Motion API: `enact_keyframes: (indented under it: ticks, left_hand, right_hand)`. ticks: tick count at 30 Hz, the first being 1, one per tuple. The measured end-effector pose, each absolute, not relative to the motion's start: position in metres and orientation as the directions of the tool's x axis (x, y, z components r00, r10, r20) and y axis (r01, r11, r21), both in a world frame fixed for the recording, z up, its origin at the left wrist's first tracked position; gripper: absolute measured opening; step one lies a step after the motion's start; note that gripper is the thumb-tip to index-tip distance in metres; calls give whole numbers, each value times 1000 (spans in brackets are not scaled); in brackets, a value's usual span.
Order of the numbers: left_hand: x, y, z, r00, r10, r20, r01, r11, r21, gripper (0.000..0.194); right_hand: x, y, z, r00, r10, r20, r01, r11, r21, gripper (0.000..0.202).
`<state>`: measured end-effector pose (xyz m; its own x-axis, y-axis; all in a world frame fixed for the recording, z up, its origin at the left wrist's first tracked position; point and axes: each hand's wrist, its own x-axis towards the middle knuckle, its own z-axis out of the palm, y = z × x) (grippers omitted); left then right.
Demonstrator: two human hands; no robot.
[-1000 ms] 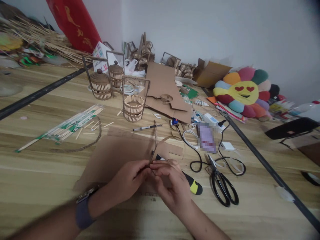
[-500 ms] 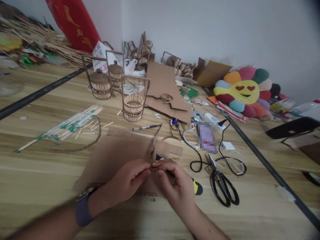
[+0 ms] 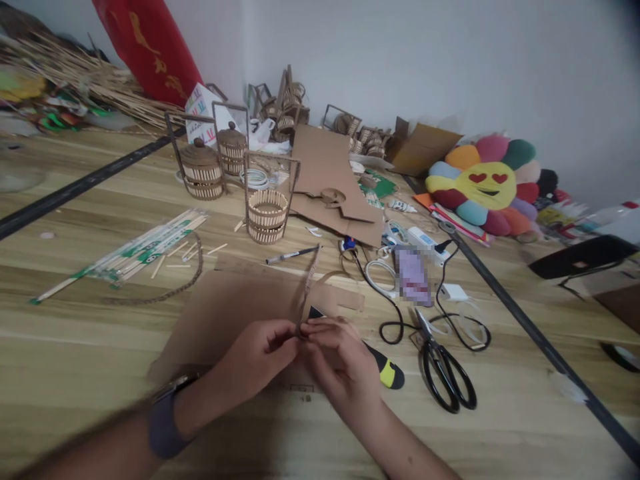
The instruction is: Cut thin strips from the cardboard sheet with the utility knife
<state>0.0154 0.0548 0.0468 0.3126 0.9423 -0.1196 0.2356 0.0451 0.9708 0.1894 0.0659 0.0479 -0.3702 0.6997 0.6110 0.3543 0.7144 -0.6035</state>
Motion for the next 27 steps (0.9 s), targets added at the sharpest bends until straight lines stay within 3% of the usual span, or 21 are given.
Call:
enact_keyframes:
  ticks: [5, 11, 13, 16, 21, 27]
  left_hand:
    - [20, 55, 43, 250, 948, -197, 115, 173, 978, 23]
    - [24, 51, 41, 127, 970, -207, 97, 195, 976, 21]
    - [24, 50, 43, 106, 974, -199, 129, 185, 974, 20]
    - [24, 48, 46, 73, 985, -155, 203, 138, 969, 18]
    - [23, 47, 51, 82, 993, -85, 274, 59, 960, 20]
    - [21, 49, 50, 142, 981, -131, 274, 88, 958, 20]
  right_hand:
    - [187, 66, 43, -438, 598, 672, 337, 802, -494, 23]
    - [185, 61, 40, -443, 593, 672, 354, 804, -477, 26]
    - [184, 60, 41, -425, 622, 658, 343, 783, -519, 25]
    - [184, 60, 44, -347, 725, 595, 277, 686, -673, 20]
    - [183, 62, 46, -262, 906, 332, 65, 360, -931, 9]
    - [183, 64, 41, -239, 961, 143, -147, 110, -983, 13]
